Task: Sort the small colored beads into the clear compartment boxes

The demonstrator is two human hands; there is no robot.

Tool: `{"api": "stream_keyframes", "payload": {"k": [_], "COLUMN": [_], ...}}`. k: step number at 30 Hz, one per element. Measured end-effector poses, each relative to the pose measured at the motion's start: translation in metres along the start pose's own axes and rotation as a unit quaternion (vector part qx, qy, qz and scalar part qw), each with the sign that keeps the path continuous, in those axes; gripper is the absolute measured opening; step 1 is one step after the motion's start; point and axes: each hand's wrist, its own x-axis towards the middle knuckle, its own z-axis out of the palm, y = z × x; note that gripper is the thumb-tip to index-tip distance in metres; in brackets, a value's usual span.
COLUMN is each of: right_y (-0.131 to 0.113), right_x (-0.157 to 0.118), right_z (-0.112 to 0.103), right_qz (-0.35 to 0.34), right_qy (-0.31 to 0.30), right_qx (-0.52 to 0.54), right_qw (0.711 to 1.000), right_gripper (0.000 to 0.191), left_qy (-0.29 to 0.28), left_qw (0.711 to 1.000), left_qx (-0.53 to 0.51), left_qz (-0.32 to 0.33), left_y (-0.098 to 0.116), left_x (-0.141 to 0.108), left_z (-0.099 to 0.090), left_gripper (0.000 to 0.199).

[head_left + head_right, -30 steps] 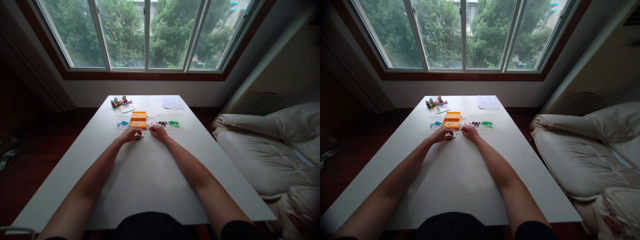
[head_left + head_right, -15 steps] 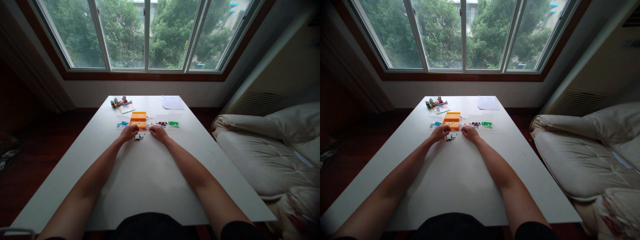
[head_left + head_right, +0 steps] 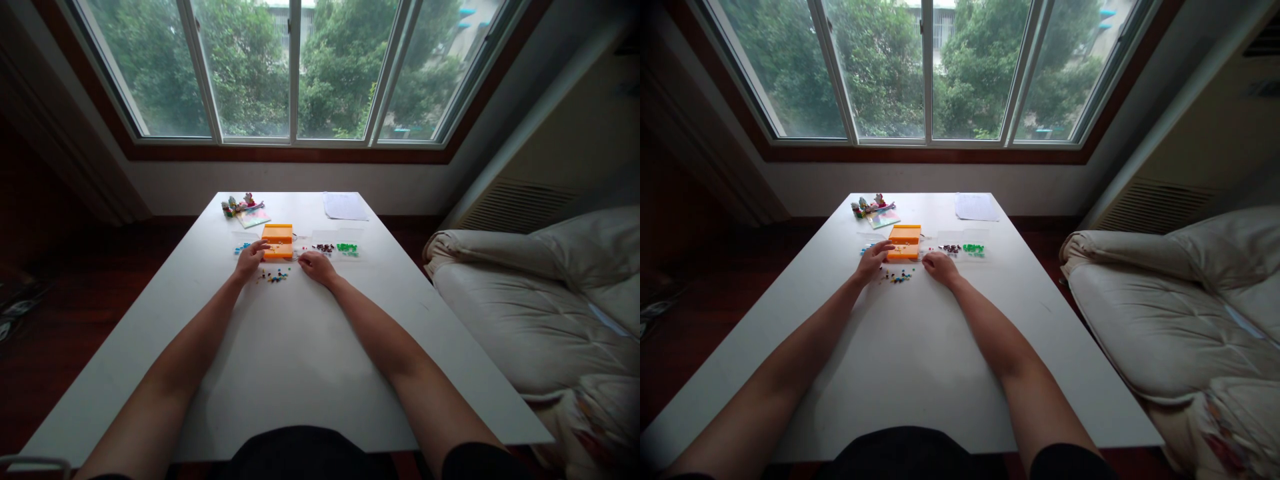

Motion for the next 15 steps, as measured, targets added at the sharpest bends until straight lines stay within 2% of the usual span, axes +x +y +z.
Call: {"api": "stream_keyframes", "payload": {"k": [6, 9, 15], "right_y": [-0.012, -0.024, -0.045], "right_x": [0.002, 0.003, 0.004], "right_z": [0.0, 0.003, 0.015], "right_qz": [-0.017, -0.041, -0.137], "right_qy": [-0.016, -0.026, -0.065], "right_qx": [-0.001, 0.005, 0.003], "right_qw": [1.0, 0.999, 0.988], "right_gripper": [0.01, 0.011, 0.018], "left_qy": [0.024, 0.03, 0.028], "left_qw": [0.988, 0.983, 0.976], "left_qx": [0.155, 0.183, 0.214], "left_qz": [0.007, 0.012, 0.012], "left_y": [-0.007, -0.009, -0.015], "left_x": [0.0, 0.001, 0.001], "left_z": [-0.01, -0.013, -0.015], "left_gripper": [0.04, 0.035, 0.031]}}
